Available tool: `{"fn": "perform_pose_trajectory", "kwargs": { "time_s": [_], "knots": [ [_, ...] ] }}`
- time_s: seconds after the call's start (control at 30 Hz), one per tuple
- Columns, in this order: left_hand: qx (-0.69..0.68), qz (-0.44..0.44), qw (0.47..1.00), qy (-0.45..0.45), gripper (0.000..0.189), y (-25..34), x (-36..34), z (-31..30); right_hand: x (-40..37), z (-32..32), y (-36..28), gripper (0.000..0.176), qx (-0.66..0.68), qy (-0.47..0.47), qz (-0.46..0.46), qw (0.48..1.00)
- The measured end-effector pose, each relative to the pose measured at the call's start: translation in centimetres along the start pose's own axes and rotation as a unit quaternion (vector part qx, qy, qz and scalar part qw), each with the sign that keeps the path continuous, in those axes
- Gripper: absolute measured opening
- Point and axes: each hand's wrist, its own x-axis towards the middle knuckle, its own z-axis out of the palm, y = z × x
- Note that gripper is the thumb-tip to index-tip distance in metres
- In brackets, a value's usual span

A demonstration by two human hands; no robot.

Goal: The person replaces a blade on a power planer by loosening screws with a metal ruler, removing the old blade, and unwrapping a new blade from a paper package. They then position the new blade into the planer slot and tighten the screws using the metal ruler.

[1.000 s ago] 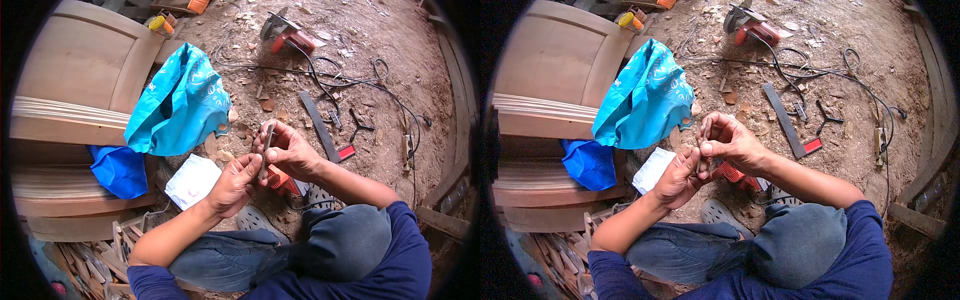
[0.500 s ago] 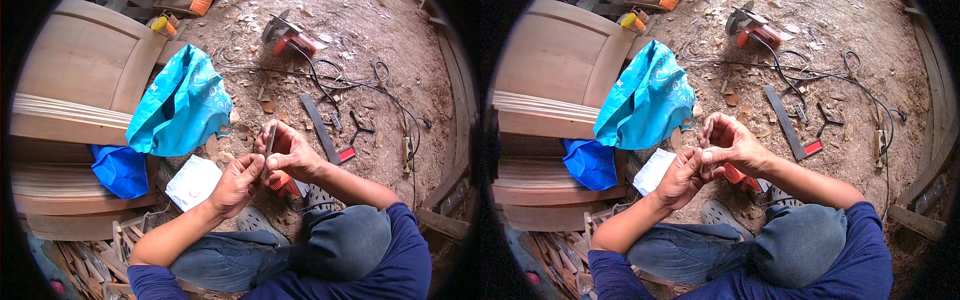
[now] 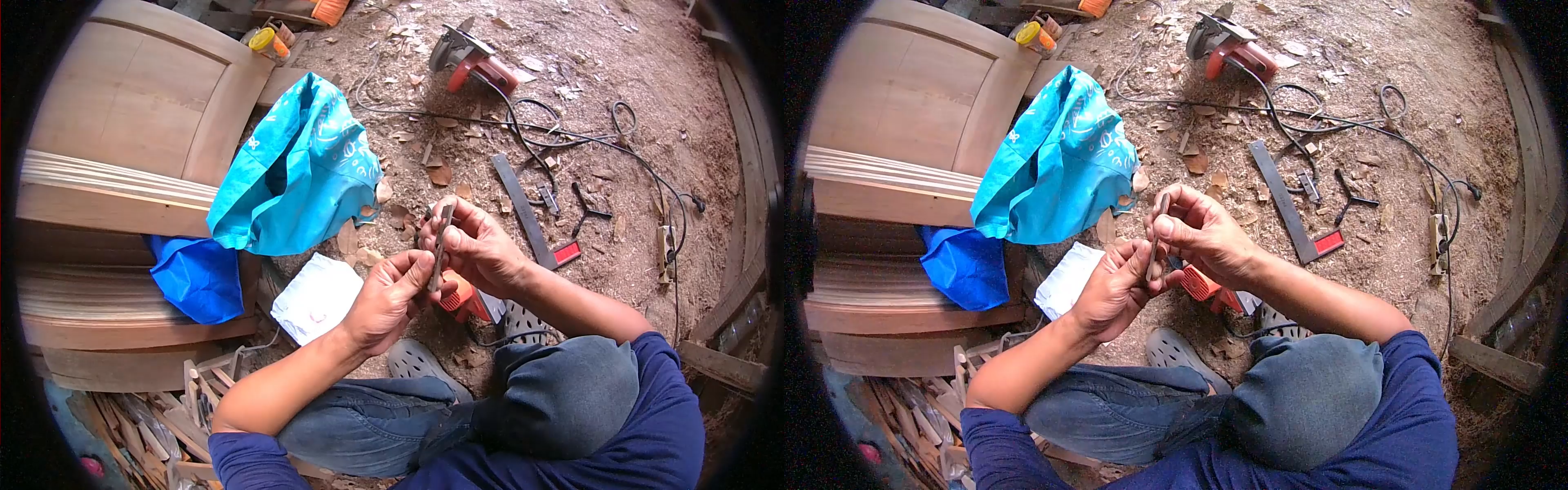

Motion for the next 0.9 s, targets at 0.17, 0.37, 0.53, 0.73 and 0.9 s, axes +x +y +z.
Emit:
{"fn": "perform_pose_trajectory", "kwargs": {
  "time_s": [0.17, 0.37, 0.53, 0.73, 0.9],
  "knots": [
    [-0.068, 0.002, 0.997, -0.047, 0.021, 0.0, -0.2, -0.3, -0.1, 0.0, -0.1, 0.033, 0.034, -0.02, 0.008, 0.999],
    [-0.07, 0.003, 0.996, -0.055, 0.021, -0.1, -0.1, -0.5, -0.1, -0.2, 0.1, 0.032, 0.045, -0.029, 0.004, 0.999],
    [-0.064, 0.008, 0.997, -0.033, 0.022, -0.3, 0.0, -0.4, -0.1, -0.1, 0.4, 0.049, 0.021, 0.001, -0.007, 1.0],
    [-0.031, 0.011, 0.999, -0.028, 0.026, -1.3, 0.4, -2.1, 0.2, 1.0, 0.5, 0.073, -0.104, 0.005, -0.036, 0.994],
    [-0.043, -0.004, 0.999, -0.029, 0.028, -1.1, 0.2, -1.9, 0.2, 1.3, 0.3, 0.072, -0.078, -0.011, -0.034, 0.996]
  ]
}}
